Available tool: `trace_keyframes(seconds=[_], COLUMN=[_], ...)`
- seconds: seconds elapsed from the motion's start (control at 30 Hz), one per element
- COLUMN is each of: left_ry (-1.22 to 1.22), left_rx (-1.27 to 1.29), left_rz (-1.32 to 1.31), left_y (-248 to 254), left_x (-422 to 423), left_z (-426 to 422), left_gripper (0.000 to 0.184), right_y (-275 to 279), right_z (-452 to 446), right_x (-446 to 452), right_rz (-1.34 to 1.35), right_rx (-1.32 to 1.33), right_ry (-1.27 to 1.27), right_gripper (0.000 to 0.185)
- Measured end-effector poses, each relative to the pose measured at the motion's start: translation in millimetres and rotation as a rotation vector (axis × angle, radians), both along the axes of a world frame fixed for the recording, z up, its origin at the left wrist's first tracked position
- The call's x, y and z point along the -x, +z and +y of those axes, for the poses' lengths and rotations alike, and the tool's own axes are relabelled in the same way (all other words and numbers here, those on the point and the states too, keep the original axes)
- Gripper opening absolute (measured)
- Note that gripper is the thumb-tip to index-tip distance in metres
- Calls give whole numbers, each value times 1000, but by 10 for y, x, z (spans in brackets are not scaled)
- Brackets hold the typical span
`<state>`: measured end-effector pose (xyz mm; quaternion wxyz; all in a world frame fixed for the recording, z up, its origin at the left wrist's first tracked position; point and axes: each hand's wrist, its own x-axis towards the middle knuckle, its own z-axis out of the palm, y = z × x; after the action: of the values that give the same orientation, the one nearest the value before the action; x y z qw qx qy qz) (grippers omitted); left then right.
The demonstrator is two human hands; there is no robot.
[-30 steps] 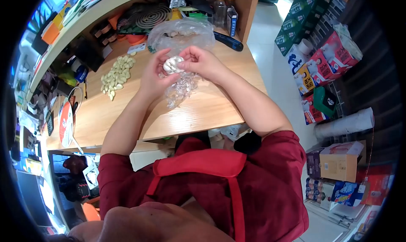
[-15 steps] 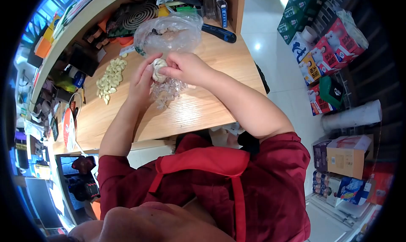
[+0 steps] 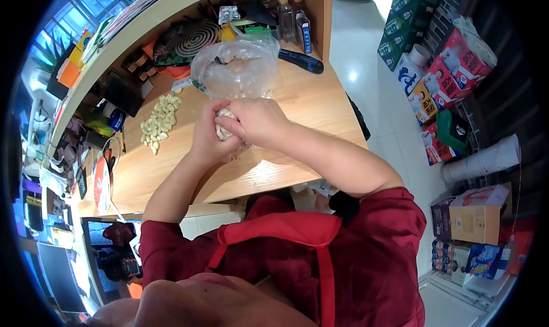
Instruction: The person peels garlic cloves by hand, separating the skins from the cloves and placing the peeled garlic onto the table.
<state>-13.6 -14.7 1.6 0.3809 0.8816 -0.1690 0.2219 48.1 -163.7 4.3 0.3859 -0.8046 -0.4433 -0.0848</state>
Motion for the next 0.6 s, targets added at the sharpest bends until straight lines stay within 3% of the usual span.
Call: trace_keyframes(seconds=[0.3,0.4,0.6], left_ry=[-12,19,-19], left_rx=[4,63,-16], left_rz=[19,80,-64], left_y=[39,62,-6], left_x=[29,35,-26], left_z=[-34,-58,3], left_gripper=[71,64,49], right_y=[-82,-58,-165], right_z=[15,14,85], right_x=[72,83,32], right_rz=[43,212,443], right_rx=[-19,-31,-270], right_ry=[-35,15,138], right_gripper=[37,38,39])
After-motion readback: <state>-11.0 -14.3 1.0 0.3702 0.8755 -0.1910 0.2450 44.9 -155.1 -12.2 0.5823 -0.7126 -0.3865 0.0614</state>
